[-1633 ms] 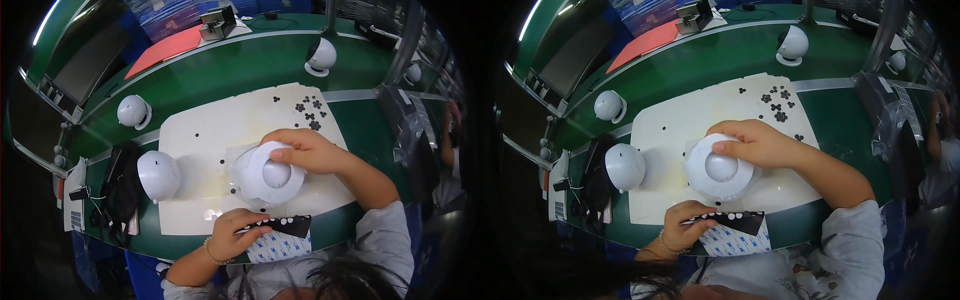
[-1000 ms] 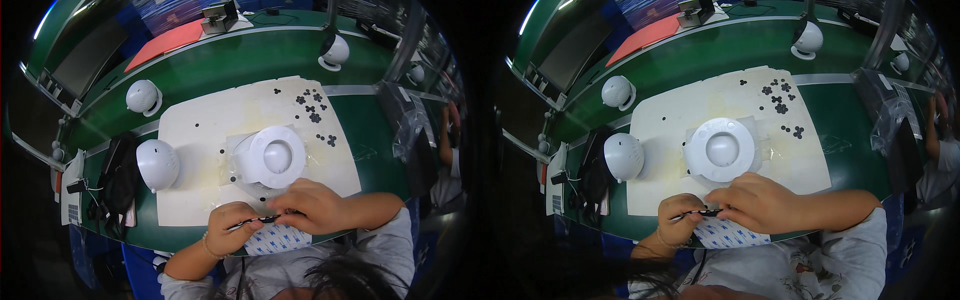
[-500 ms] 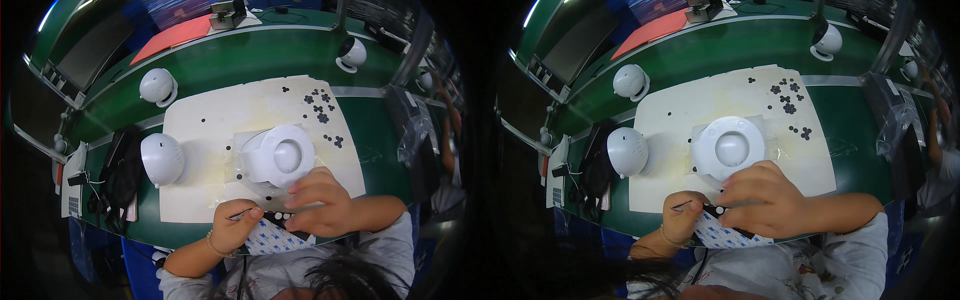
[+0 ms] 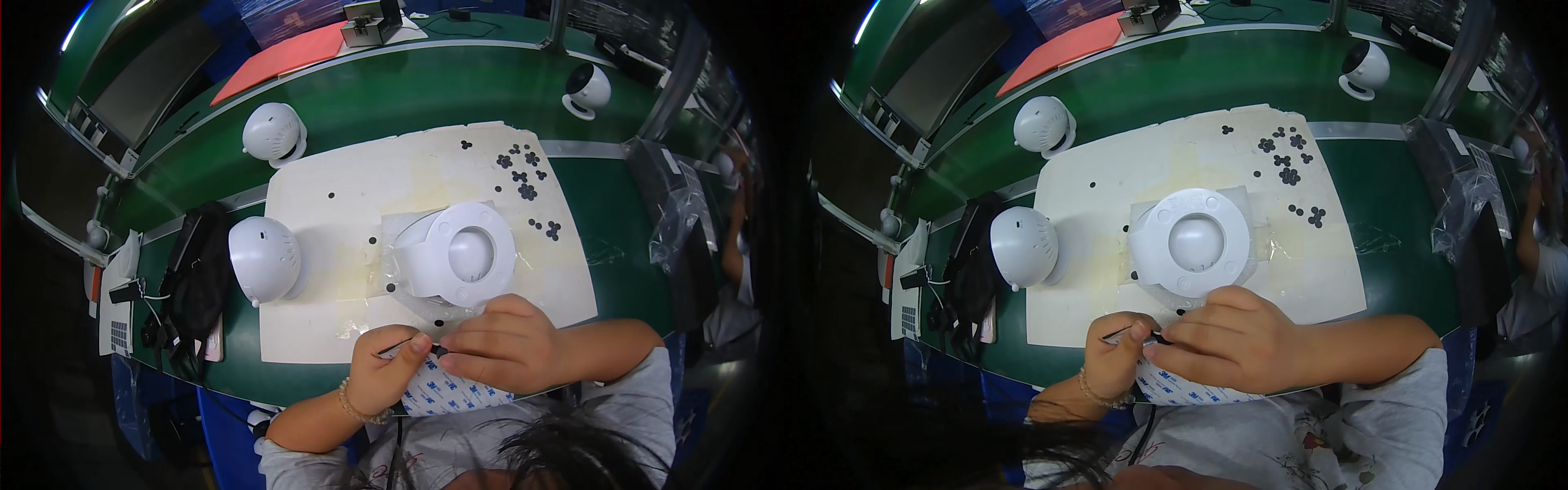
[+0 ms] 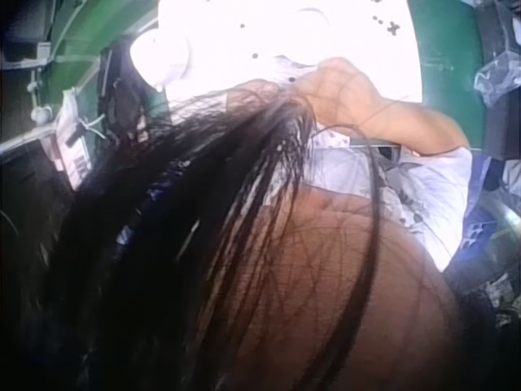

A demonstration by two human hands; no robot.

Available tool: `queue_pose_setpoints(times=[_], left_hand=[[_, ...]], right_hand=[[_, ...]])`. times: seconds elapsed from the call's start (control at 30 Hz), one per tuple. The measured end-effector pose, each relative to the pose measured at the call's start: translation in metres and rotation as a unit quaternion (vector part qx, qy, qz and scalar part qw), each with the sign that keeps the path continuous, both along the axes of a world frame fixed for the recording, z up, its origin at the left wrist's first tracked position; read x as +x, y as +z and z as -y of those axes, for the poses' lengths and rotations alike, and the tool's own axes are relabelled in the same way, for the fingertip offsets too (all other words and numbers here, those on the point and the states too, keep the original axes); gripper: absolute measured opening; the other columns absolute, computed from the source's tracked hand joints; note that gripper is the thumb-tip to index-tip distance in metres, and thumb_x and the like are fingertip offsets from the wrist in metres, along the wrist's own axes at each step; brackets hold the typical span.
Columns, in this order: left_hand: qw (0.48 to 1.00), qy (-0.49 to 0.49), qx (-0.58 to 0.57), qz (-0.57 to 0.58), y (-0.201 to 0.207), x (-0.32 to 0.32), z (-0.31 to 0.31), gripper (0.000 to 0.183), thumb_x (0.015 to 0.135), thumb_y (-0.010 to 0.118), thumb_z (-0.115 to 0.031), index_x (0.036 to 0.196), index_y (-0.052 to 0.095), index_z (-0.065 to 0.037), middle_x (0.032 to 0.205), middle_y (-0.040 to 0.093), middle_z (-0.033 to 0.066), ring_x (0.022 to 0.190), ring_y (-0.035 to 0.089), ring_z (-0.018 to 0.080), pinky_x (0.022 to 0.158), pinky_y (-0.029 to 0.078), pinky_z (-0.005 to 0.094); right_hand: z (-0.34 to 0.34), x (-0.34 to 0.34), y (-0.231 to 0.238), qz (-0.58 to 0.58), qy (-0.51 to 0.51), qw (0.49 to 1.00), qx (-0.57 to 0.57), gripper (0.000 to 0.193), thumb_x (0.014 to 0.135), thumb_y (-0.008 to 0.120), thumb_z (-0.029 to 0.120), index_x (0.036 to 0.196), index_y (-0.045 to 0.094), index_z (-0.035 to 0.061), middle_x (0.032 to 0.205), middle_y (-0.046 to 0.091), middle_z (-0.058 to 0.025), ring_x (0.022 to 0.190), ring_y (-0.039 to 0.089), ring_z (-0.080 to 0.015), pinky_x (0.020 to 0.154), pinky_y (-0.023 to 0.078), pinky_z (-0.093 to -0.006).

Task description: The person assembles white dome-shaped electronic devices by applying small black circular components to the base of each unit. They retrieve the devices from a blue bin, place them on a white work mat, and apply the components one by one using their fingers. The person repeats this process for multiple units throughout the clip.

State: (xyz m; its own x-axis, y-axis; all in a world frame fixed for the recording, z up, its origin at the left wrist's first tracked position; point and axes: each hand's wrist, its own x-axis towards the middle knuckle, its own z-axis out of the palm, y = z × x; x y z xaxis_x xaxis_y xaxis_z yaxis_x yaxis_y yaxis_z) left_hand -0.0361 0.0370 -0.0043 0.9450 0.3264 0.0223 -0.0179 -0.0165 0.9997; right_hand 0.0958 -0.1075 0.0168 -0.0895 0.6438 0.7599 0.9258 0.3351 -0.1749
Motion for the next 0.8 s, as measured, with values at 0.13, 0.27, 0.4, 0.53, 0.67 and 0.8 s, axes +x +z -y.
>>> queue_pose_setpoints(times=[0.13,0.27,0.4,0.53,0.67,0.8], left_hand=[[1.0,0.014,-0.021,0.0,-0.001,0.003,0.003,0.031,0.088,0.053,-0.022,0.07,0.055,0.002,0.06,0.048,0.0003,0.058,0.041,0.005,0.051,0.035,0.021],[0.999,0.014,-0.033,-0.005,-0.001,0.0,0.0,0.031,0.089,0.052,-0.023,0.07,0.055,0.002,0.06,0.047,-0.0005,0.059,0.039,0.0045,0.051,0.034,0.0206],[0.998,0.012,-0.056,-0.023,-0.002,0.0,0.0,0.031,0.088,0.053,-0.023,0.07,0.055,0.002,0.06,0.048,-0.0004,0.059,0.04,0.0045,0.051,0.034,0.0208],[1.0,0.017,-0.019,0.015,-0.001,-0.002,-0.003,0.029,0.087,0.054,-0.021,0.071,0.056,0.003,0.061,0.05,0.0015,0.059,0.042,0.0058,0.052,0.035,0.0217],[0.998,0.027,0.017,0.056,0.0,-0.006,-0.013,0.025,0.086,0.054,-0.017,0.072,0.057,0.004,0.064,0.053,0.0046,0.059,0.046,0.0087,0.054,0.037,0.0226],[0.993,0.033,0.065,0.091,0.005,-0.006,-0.014,0.02,0.083,0.055,-0.012,0.073,0.056,0.005,0.067,0.056,0.0073,0.059,0.048,0.0118,0.055,0.039,0.023]], right_hand=[[0.001,0.0,-0.001,0.072,-0.048,0.996,0.021,0.024,0.071,0.058,0.015,0.094,0.061,0.0168,0.082,0.057,0.0036,0.075,0.052,-0.0093,0.062,0.034,-0.023],[-0.001,-0.004,-0.001,0.1,-0.067,0.992,0.022,0.023,0.071,0.058,0.016,0.093,0.061,0.0206,0.084,0.057,0.007,0.075,0.051,-0.0073,0.063,0.032,-0.023],[0.0,-0.003,-0.003,0.123,-0.056,0.99,0.039,0.022,0.071,0.058,0.016,0.093,0.061,0.0207,0.085,0.057,0.0078,0.076,0.05,-0.0074,0.063,0.031,-0.0231],[0.003,0.003,0.006,0.02,0.032,0.999,-0.013,0.028,0.071,0.06,0.012,0.098,0.059,0.0162,0.088,0.058,0.0048,0.08,0.053,-0.0112,0.064,0.034,-0.0243],[0.009,0.002,0.01,-0.33,0.118,0.937,0.002,0.045,0.07,0.063,0.001,0.113,0.05,0.0082,0.093,0.059,-0.0047,0.085,0.055,-0.0184,0.07,0.041,-0.0292],[0.016,0.004,0.019,-0.348,0.085,0.927,-0.113,0.051,0.072,0.063,-0.001,0.118,0.044,0.0058,0.094,0.057,-0.0095,0.087,0.054,-0.0218,0.075,0.044,-0.0341]])
